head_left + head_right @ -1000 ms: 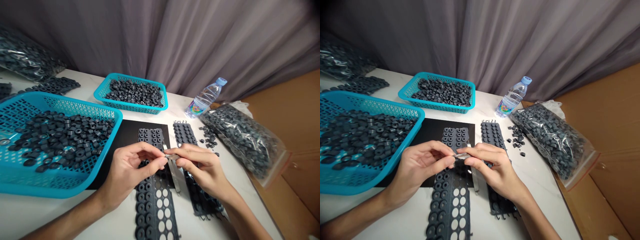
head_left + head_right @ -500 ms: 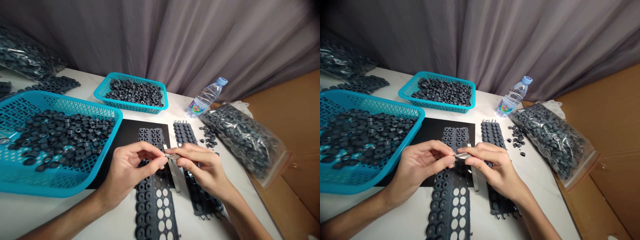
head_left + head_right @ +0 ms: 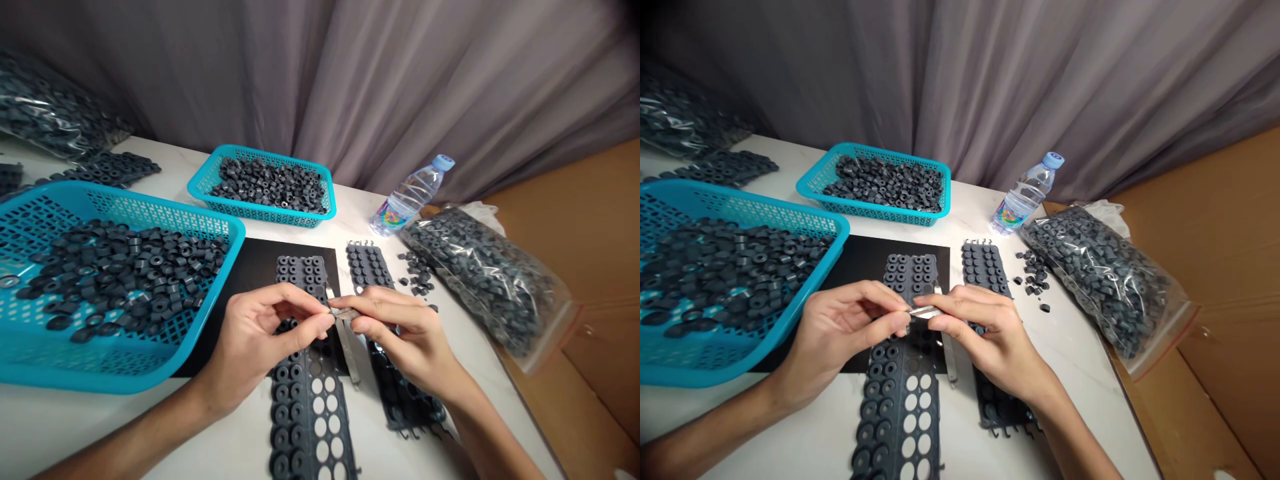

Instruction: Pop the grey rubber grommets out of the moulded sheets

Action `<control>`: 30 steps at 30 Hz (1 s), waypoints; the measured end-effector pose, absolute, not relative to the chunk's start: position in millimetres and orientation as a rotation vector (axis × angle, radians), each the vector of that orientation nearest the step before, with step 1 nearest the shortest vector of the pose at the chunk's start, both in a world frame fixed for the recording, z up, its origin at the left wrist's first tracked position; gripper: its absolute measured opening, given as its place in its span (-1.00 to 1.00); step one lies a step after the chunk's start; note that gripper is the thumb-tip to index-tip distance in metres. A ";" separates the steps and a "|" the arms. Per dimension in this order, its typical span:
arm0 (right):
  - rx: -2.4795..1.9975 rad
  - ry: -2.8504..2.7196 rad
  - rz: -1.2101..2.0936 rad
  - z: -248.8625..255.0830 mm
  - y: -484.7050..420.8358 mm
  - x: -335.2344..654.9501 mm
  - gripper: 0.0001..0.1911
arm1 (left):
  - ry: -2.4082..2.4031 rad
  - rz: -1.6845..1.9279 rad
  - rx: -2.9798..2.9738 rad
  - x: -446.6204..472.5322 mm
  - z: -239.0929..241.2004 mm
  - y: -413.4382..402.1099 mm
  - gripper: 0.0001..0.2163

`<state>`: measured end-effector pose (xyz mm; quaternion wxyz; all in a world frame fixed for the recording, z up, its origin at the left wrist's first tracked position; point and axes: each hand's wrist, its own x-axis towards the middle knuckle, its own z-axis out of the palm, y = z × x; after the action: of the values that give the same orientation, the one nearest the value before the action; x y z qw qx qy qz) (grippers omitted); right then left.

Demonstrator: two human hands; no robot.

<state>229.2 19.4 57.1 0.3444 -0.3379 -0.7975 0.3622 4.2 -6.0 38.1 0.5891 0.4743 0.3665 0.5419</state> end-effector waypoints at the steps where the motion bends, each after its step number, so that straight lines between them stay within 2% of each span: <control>1: -0.874 -2.072 0.936 57.5 19.5 229.1 -0.71 | 0.853 1.261 1.108 4.4 37.7 -5.8 -0.93; 30: -0.865 -2.083 0.932 58.3 20.0 228.0 -0.73 | 0.842 1.298 1.130 5.4 36.1 -5.9 -0.91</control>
<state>228.0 20.0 58.3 0.3434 -0.3330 -0.8016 0.3586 5.4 -5.9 36.1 0.5750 0.4825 0.3597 0.5543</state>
